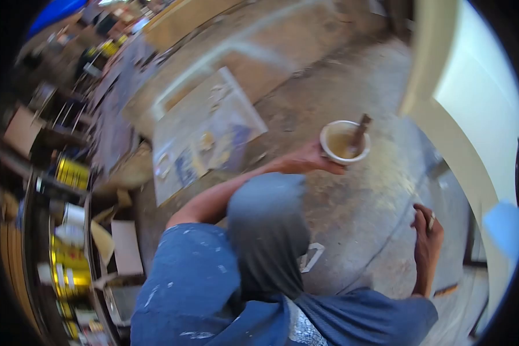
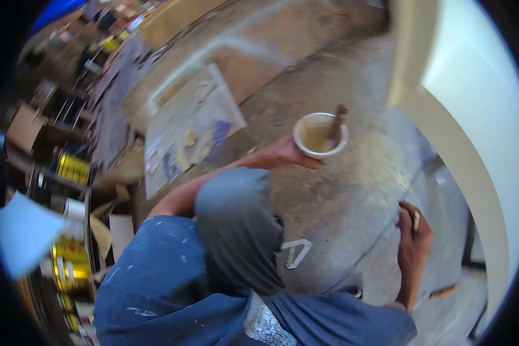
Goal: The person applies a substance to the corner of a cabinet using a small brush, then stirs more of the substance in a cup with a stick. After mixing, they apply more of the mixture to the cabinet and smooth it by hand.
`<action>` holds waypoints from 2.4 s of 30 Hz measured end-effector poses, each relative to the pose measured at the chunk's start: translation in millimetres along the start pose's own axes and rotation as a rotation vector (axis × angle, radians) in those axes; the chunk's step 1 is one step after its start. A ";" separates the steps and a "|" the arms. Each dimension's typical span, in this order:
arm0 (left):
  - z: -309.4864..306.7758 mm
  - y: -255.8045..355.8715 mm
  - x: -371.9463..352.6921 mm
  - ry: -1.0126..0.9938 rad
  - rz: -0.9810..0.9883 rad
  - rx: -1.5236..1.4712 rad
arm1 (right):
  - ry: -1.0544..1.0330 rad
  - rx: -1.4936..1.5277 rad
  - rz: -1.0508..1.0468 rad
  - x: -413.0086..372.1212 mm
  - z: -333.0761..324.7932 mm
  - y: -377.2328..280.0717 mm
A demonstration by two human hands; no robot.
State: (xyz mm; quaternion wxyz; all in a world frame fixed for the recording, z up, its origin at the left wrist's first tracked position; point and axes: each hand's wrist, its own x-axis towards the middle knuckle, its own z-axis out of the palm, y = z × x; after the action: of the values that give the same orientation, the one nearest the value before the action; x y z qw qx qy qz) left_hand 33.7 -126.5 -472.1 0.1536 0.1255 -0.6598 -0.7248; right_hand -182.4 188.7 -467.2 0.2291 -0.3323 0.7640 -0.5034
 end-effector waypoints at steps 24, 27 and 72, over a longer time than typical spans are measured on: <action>-63.9 93.9 -113.7 0.590 0.224 0.696 | -0.385 -0.338 -0.653 104.5 146.6 -245.5; -65.2 92.7 -112.4 0.534 0.349 0.914 | -0.430 -0.263 -0.706 120.2 182.2 -253.1; -131.4 130.1 -181.0 0.900 0.322 1.175 | -0.736 0.497 -0.232 158.3 258.9 -298.6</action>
State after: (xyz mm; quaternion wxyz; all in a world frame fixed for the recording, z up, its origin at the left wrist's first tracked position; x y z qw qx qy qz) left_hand 258.4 -187.5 -359.2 0.4198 0.3726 -0.8213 -0.1015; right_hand -29.1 -169.3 -295.1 0.5001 -0.5072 0.4455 -0.5423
